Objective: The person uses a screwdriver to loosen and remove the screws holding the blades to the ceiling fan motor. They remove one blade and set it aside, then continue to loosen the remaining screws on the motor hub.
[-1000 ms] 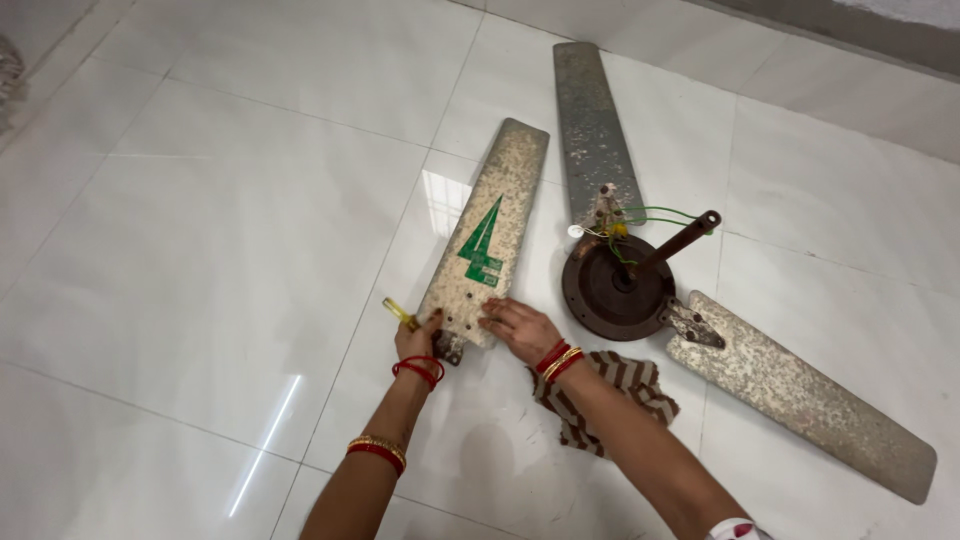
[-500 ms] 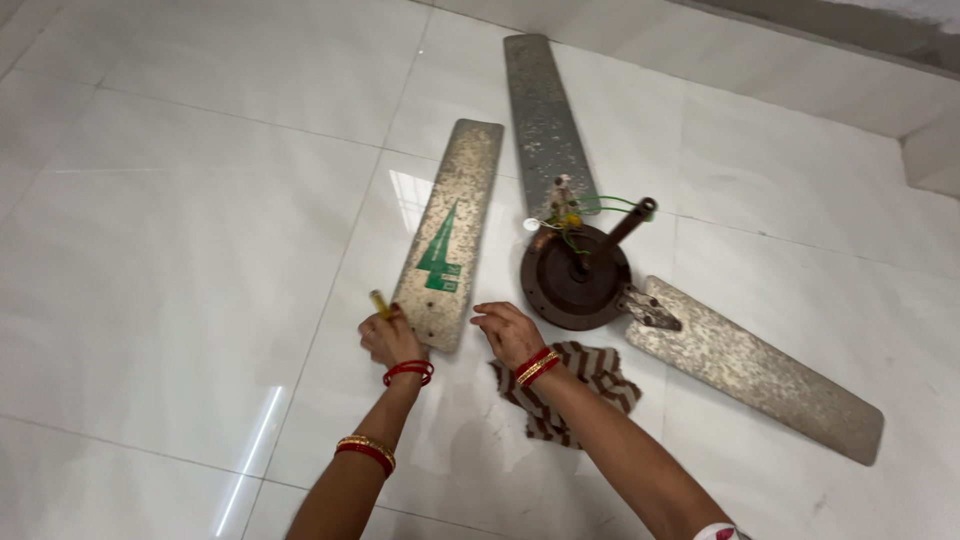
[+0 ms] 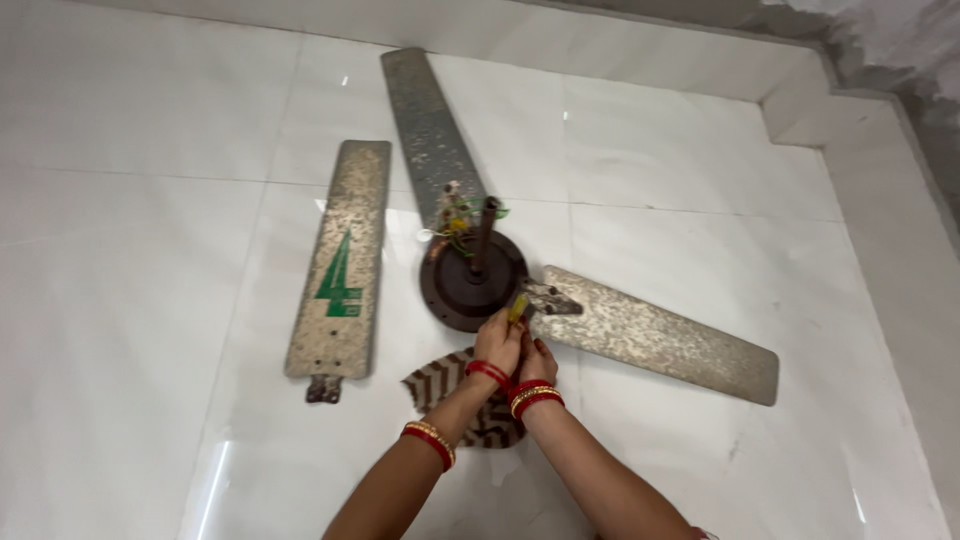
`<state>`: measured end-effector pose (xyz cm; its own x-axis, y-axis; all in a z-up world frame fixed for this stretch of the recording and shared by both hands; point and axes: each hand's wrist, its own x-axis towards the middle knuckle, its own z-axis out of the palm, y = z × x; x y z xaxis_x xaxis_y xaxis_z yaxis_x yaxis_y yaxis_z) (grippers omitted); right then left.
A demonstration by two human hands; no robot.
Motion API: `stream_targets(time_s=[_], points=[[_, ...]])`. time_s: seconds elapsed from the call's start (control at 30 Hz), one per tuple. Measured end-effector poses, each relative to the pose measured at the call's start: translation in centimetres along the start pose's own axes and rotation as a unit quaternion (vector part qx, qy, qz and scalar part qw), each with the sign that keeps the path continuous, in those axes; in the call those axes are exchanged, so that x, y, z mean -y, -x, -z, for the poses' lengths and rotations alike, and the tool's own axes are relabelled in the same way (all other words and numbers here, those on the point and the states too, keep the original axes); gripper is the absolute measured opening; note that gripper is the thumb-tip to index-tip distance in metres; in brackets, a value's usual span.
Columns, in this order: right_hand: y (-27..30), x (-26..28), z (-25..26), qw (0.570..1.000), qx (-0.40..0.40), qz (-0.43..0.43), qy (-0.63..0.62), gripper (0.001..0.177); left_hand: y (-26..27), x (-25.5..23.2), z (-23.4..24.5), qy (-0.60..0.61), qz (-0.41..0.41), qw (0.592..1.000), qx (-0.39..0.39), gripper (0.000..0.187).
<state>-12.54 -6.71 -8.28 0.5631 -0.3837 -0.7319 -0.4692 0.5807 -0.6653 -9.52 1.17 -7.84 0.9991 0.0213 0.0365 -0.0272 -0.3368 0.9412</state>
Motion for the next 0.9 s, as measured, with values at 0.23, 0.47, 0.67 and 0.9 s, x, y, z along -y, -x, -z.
stream_targets(time_s=[0.23,0.47,0.67,0.9], points=[[-5.5,3.8,5.1,0.984,0.042,-0.066,-0.161,0.039,-3.0,-3.7,-4.8,-0.314,-0.049,0.929,0.191,0.039],[-7.9,7.0,7.2,0.969,0.002,0.062,-0.24,0.025,-2.3,-7.1,-4.5,-0.459,-0.176,0.846,0.205,0.066],[-2.3,9.7,5.5,0.956,0.093,0.174,-0.216,0.028,-2.9,-8.5,-3.9,-0.374,-0.304,0.876,0.022,0.022],[2.1,11.0,3.3,0.963,0.041,0.149,-0.222,0.045,-1.4,-14.4,-2.4,-0.291,-0.27,0.918,-0.017,0.011]])
